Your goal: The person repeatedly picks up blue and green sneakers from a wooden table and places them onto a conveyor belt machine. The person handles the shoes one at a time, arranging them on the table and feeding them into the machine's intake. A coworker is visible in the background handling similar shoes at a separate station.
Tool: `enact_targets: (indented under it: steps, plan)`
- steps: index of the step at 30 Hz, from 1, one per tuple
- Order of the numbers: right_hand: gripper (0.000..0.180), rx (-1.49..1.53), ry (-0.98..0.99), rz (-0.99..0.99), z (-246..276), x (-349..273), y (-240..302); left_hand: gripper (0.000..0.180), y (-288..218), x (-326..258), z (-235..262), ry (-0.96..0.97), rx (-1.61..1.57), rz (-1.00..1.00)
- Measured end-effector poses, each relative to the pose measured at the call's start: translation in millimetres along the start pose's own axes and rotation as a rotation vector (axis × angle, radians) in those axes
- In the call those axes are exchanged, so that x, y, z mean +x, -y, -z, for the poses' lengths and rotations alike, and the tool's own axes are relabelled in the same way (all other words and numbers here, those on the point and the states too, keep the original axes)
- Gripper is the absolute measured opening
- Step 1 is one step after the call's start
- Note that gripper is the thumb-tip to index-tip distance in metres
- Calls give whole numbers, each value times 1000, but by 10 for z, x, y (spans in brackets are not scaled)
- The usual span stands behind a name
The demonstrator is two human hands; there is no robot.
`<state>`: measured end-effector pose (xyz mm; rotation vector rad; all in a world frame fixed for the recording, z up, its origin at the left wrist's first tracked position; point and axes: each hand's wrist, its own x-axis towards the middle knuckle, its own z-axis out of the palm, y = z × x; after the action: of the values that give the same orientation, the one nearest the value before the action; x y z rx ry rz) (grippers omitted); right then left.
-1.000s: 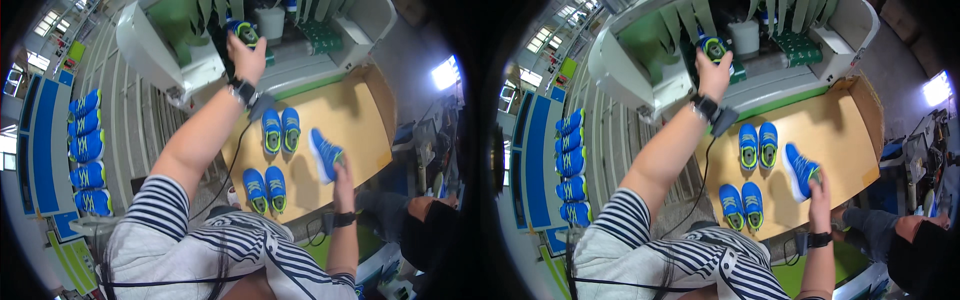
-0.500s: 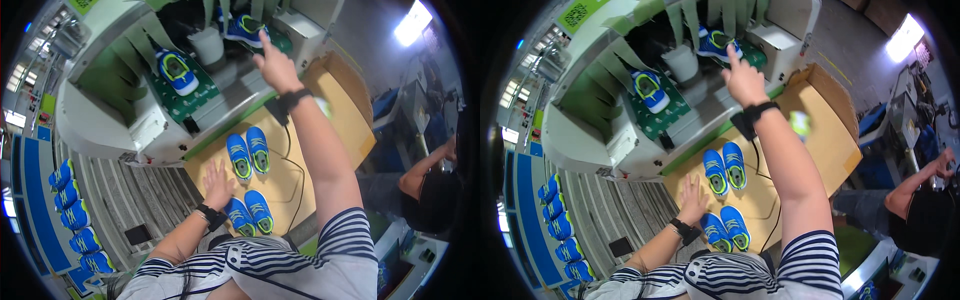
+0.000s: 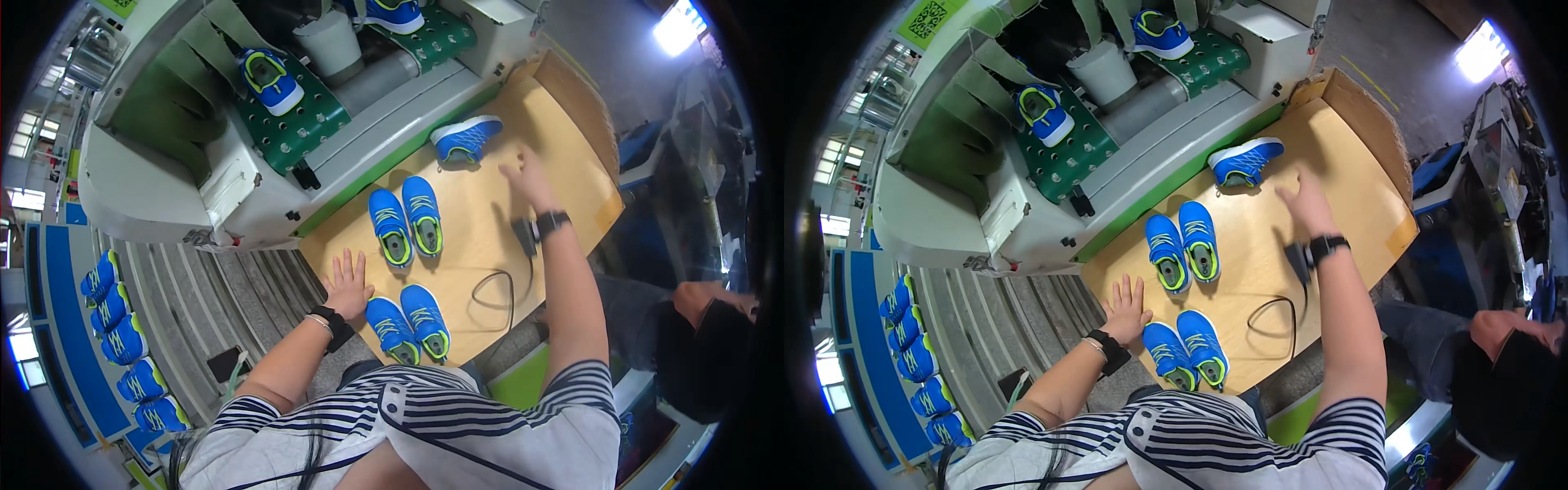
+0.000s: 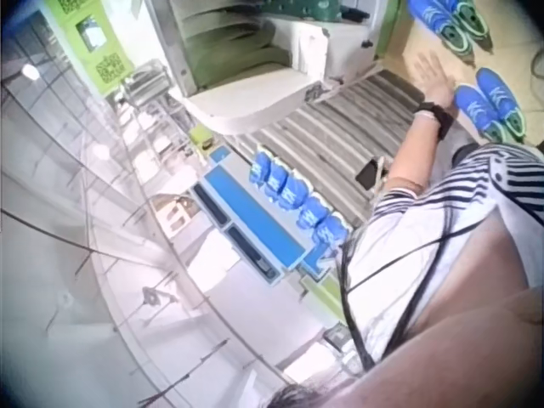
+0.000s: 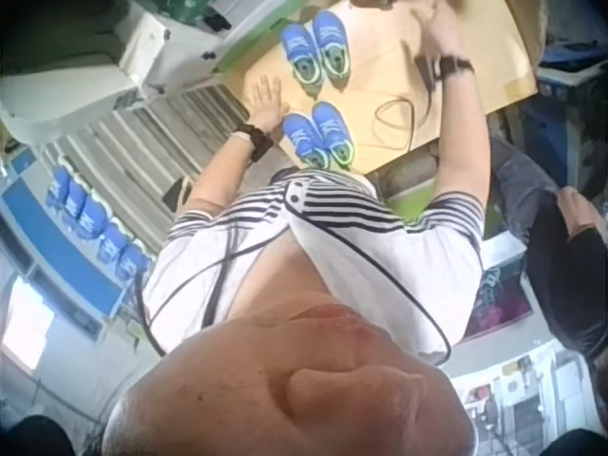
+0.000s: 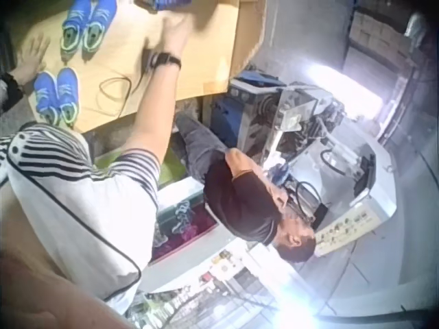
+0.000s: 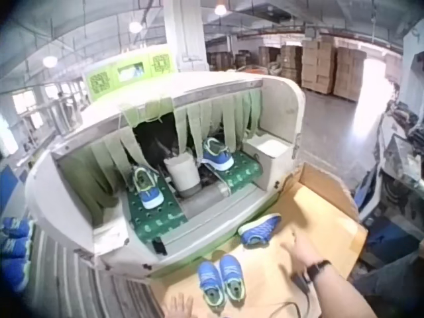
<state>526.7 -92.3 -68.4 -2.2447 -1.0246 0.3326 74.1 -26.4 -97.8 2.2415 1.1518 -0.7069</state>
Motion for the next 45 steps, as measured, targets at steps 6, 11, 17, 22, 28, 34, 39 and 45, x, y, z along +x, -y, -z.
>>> enact_targets:
  steps: [6,11,17,22,28,34,39,45]
  plan:
    - [87,399,256,-571,-1026,715,63,85,9,13,21,12,22,-8]
    - [50,933,39,-521,-817,385,137,85,48,5,-140,-106,9,-32]
    - [52,130,214,12,336,-762,139,87,100,62,-278,-152,9,1]
    - [64,-4,440,218,69,-2450,322,89,60,110,-197,-119,10,19]
    - [89,95,249,66,6,-3362,680,65,-238,186,-340,-358,-254,-11]
    - [88,222,263,-135,-215,-3388,648,85,-322,-846,-472,-287,-549,-228]
    - [84,141,273,-69,-229,-3511,730,83,-312,-1254,-721,-180,-482,-374]
    - [84,83,256,-90,-250,-3564,718,73,-261,-1330,-544,-116,-420,-406]
